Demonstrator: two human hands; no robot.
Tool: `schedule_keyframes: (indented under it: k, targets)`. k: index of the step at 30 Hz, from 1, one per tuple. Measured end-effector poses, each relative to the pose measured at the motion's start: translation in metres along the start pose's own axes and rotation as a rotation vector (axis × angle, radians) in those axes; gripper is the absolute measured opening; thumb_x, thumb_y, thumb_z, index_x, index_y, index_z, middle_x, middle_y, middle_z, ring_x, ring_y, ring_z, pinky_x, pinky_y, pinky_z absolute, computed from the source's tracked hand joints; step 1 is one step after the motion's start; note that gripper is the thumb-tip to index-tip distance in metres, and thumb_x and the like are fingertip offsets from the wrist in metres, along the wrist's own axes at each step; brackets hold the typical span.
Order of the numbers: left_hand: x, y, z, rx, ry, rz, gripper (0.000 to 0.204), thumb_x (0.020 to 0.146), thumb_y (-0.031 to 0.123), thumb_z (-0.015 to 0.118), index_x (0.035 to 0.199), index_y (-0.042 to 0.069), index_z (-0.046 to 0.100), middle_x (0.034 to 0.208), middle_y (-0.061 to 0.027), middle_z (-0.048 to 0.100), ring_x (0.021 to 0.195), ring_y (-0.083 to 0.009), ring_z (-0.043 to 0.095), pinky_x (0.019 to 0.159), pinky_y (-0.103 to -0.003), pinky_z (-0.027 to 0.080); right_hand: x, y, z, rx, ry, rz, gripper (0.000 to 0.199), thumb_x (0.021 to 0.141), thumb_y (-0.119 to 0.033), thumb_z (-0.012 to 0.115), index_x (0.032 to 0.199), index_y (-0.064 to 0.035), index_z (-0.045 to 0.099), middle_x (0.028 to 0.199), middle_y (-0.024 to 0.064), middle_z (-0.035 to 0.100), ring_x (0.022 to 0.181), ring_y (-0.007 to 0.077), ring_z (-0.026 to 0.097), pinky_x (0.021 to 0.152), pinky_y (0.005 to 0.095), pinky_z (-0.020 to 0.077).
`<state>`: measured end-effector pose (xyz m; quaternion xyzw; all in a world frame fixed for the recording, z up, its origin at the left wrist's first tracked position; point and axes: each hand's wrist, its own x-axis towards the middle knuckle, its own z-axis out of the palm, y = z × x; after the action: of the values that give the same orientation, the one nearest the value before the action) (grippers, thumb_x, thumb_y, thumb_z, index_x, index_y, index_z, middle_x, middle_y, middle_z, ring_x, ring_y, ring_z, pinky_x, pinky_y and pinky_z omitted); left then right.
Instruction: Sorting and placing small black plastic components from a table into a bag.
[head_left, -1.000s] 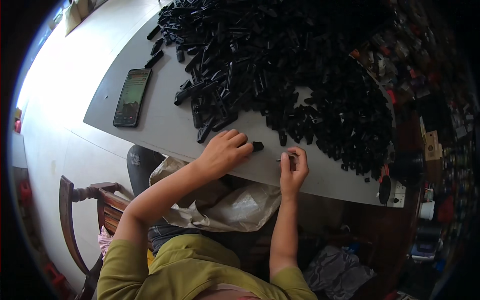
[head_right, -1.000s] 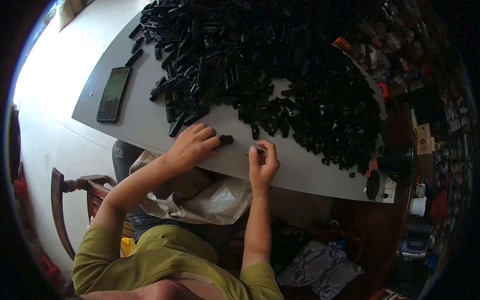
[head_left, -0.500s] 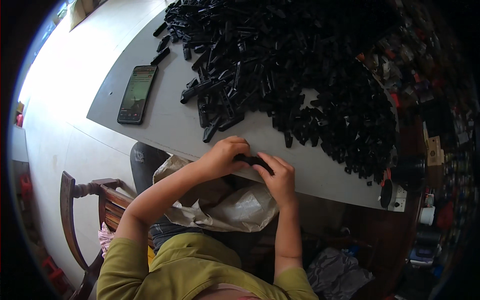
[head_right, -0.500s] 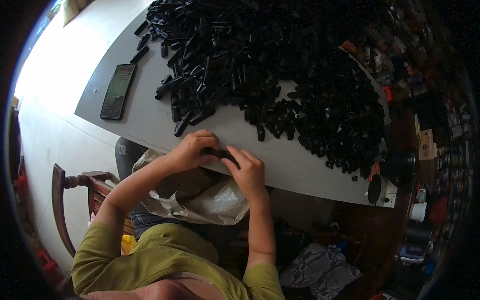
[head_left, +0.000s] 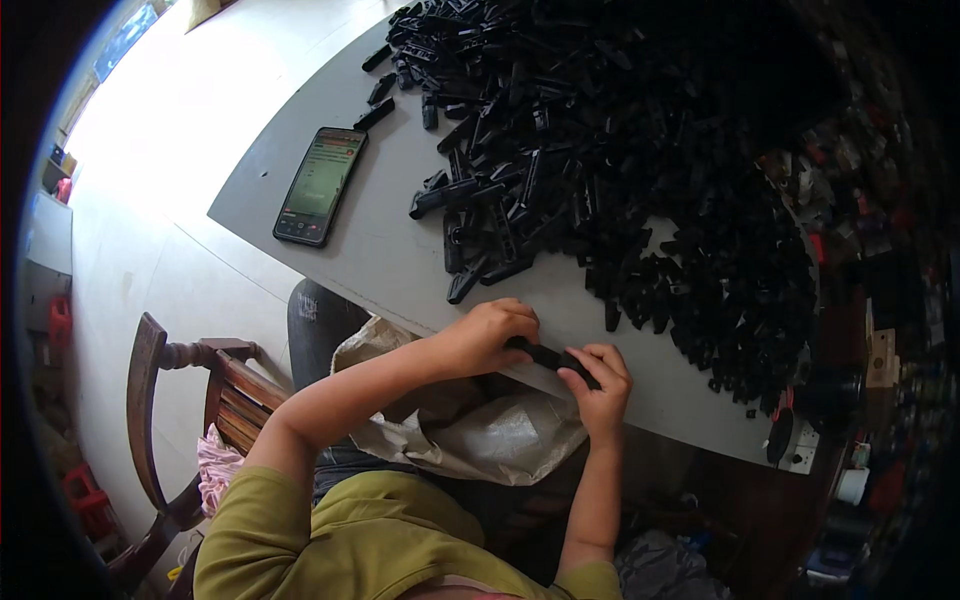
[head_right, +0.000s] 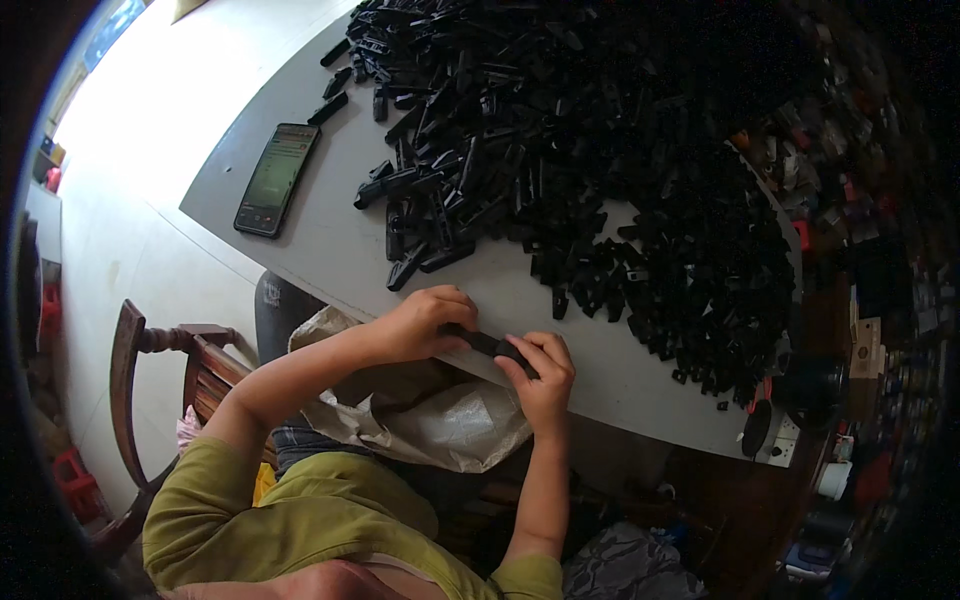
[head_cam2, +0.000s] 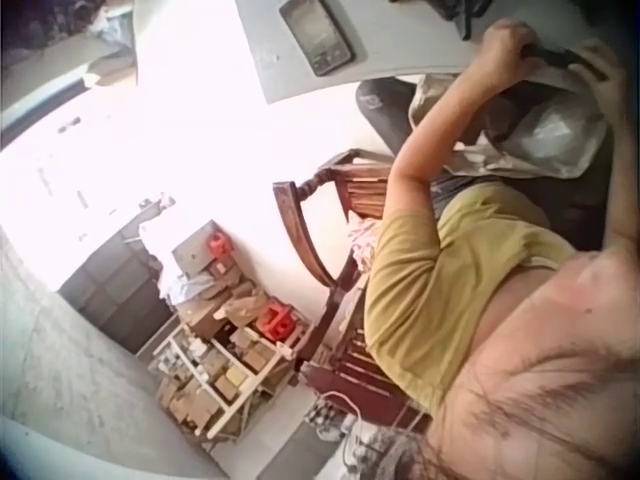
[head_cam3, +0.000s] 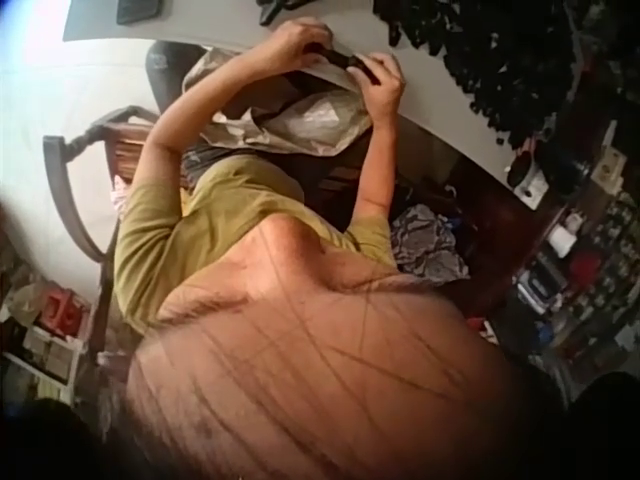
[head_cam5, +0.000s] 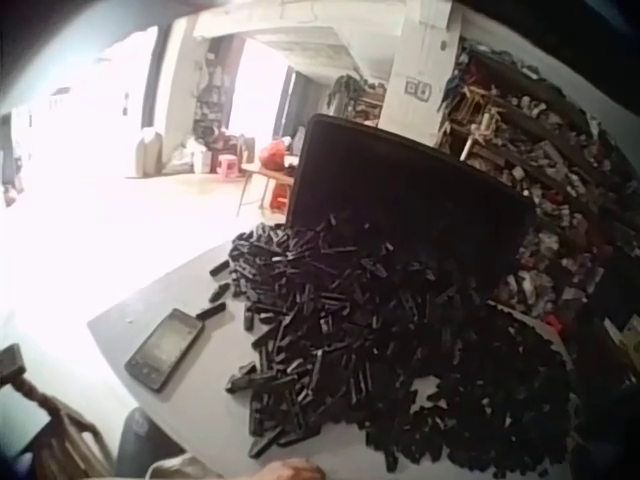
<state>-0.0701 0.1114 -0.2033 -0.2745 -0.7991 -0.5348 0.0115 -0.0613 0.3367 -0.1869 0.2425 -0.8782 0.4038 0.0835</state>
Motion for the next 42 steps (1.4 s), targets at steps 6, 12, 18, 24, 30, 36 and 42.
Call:
schedule_keyframes:
  k: [6,12,18,24,30,36,42]
  targets:
    - [0.000,0.002,0.000,0.009,-0.003,-0.026,0.027,0.064,0.003,0.077,0.087,0.001,0.065,0.095,-0.0108,0.062,0.092,-0.0313,0.058,0.080,-0.038,0.048,0.004,-0.003,0.002,-0.043,-0.019,-0.013,0.031,0.067,-0.013,0.079,0.094,-0.0001,0.071,0.087,0.0076,0.060,0.083,0.0244,0.055,0.072,0.0339,0.0459]
    - [-0.001,0.000,0.003,0.004,0.009,-0.040,0.026,0.064,0.003,0.077,0.087,0.001,0.064,0.093,-0.0106,0.061,0.091,-0.0312,0.058,0.080,-0.039,0.048,0.005,0.003,0.002,-0.024,-0.046,-0.031,0.031,0.068,-0.015,0.079,0.095,-0.0017,0.072,0.087,0.0072,0.060,0.083,0.0244,0.053,0.072,0.0340,0.0452]
    - [-0.004,0.003,0.002,0.016,0.009,-0.024,0.025,0.065,0.003,0.076,0.087,0.001,0.064,0.093,-0.0103,0.061,0.092,-0.0310,0.057,0.080,-0.039,0.048,-0.002,-0.003,0.000,-0.029,-0.049,-0.021,0.033,0.067,-0.014,0.079,0.098,-0.0030,0.072,0.088,0.0067,0.059,0.085,0.0241,0.053,0.073,0.0338,0.0454]
    - [0.000,0.003,0.003,0.017,0.057,-0.024,0.024,0.065,0.003,0.075,0.085,0.001,0.063,0.089,-0.0103,0.060,0.090,-0.0311,0.057,0.078,-0.039,0.048,0.002,-0.001,0.008,-0.130,-0.010,-0.066,0.034,0.068,-0.011,0.079,0.100,-0.0033,0.072,0.088,0.0075,0.059,0.084,0.0246,0.053,0.074,0.0344,0.0457]
    - [-0.003,0.004,0.003,0.052,0.086,0.003,0.021,0.068,0.005,0.074,0.084,0.001,0.062,0.091,-0.0120,0.060,0.092,-0.0326,0.056,0.080,-0.040,0.047,0.000,-0.001,0.008,-0.015,0.017,-0.009,0.033,0.069,-0.008,0.078,0.101,-0.0023,0.071,0.087,0.0080,0.059,0.084,0.0243,0.054,0.075,0.0332,0.0458]
    - [-0.008,-0.001,0.006,0.055,0.106,0.041,0.022,0.067,0.005,0.075,0.085,0.001,0.061,0.089,-0.0110,0.059,0.091,-0.0321,0.056,0.077,-0.039,0.047,-0.002,0.001,0.008,-0.034,-0.015,-0.009,0.031,0.071,-0.007,0.077,0.101,-0.0015,0.070,0.087,0.0080,0.058,0.084,0.0239,0.055,0.076,0.0321,0.0458]
    - [0.001,-0.003,0.005,0.027,0.106,0.081,0.023,0.065,0.004,0.074,0.084,0.002,0.061,0.088,-0.0124,0.059,0.089,-0.0335,0.057,0.076,-0.040,0.047,0.008,0.002,0.008,-0.057,-0.043,0.020,0.029,0.071,-0.011,0.078,0.099,-0.0047,0.072,0.086,0.0066,0.059,0.084,0.0245,0.056,0.073,0.0351,0.0455]
